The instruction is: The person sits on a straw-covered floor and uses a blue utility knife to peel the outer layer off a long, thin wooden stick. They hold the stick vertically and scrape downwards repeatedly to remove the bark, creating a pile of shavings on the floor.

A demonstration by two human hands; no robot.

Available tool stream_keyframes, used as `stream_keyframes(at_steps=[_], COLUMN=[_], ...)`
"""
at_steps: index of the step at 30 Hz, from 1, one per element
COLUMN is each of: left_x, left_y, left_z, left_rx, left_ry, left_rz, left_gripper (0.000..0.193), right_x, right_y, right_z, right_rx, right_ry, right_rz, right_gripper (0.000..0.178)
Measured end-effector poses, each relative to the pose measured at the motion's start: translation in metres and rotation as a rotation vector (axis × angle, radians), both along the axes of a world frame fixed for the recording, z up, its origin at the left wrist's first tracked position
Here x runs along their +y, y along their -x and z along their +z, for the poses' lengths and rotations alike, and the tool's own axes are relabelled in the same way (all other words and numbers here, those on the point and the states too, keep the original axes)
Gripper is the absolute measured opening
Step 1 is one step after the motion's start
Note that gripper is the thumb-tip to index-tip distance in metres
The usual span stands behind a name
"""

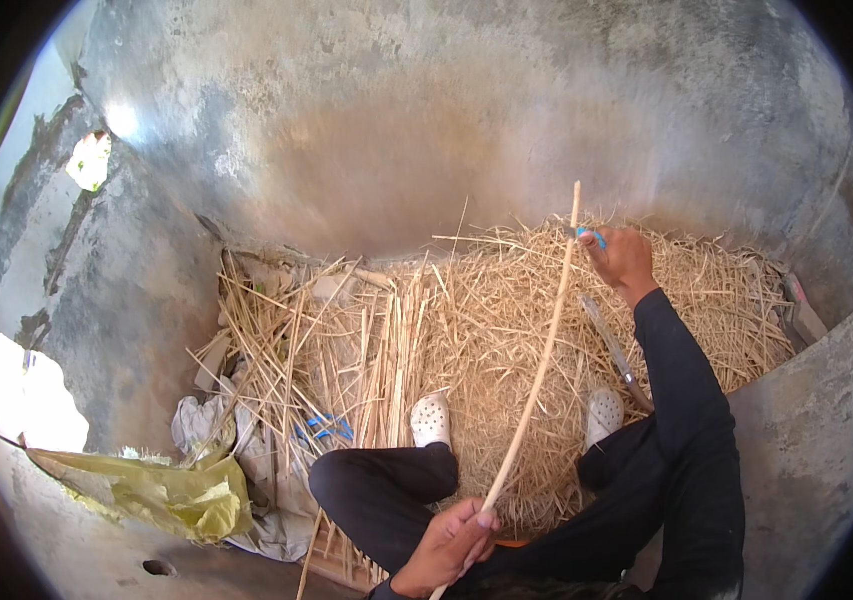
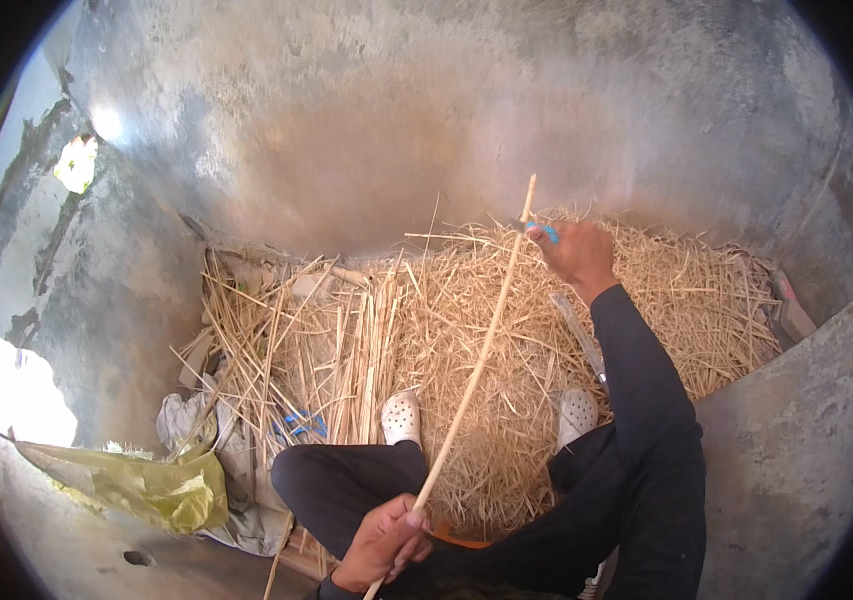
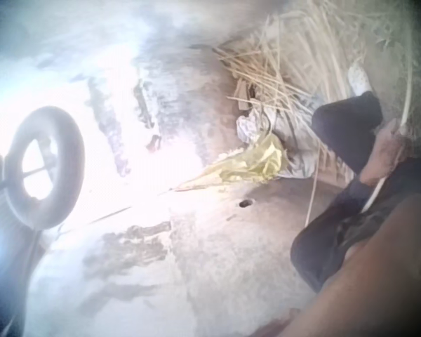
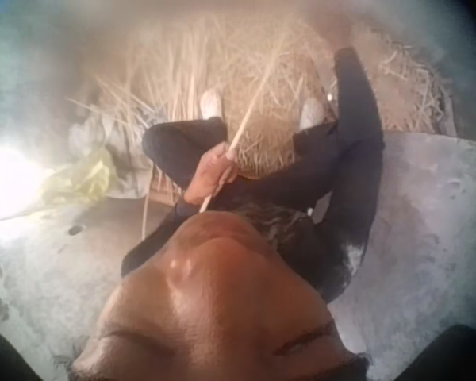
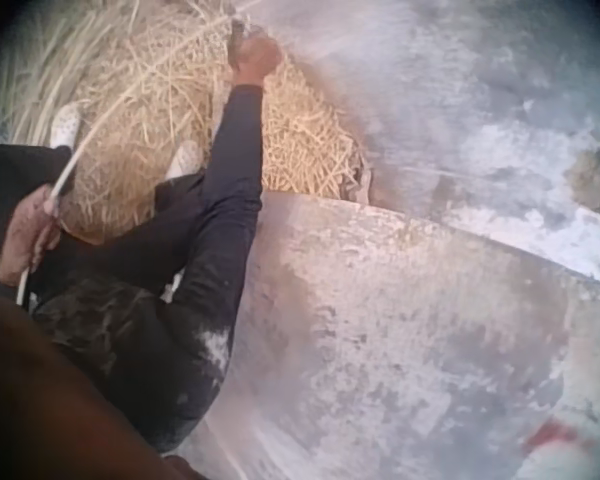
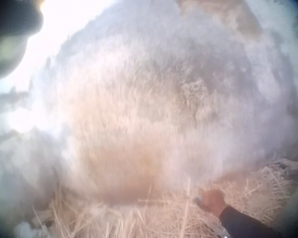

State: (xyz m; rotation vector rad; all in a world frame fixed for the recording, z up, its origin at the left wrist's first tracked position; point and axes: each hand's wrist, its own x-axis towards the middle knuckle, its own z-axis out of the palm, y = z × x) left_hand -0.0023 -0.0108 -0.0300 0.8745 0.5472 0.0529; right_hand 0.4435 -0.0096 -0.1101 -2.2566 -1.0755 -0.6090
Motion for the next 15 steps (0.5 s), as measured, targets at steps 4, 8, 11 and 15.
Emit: stream_keyframes(at_steps=[4,8,11,15], left_x=[-0.012,-0.026,-0.027,0.035], left_y=[0.014,0.024,0.046,0.015], left_z=[-0.002,-0.013,-0.027,-0.016], left_rx=[0.075,0.007,0.311,0.217], left_ry=[-0.032,-0.062,-0.179,-0.250], left_rz=[-0.003,-0.046,0.043,0.202], left_gripper=[0.018,0.017,0.020,0.024], right_x=[-0.010,-0.050,-0.053,-0.026], right_y=[-0.040,-0.082,-0.080,-0.022], right_z=[-0.015,-0.046,-0.054,-0.020], right_rx=[0.067,0.245,0.448,0.491], right_ry=[0.102,0.046,0.222,0.361], right_rz=[-0.157,-0.478,-0.479,-0.238], right_gripper=[0.087,0.086,0.087,0.084])
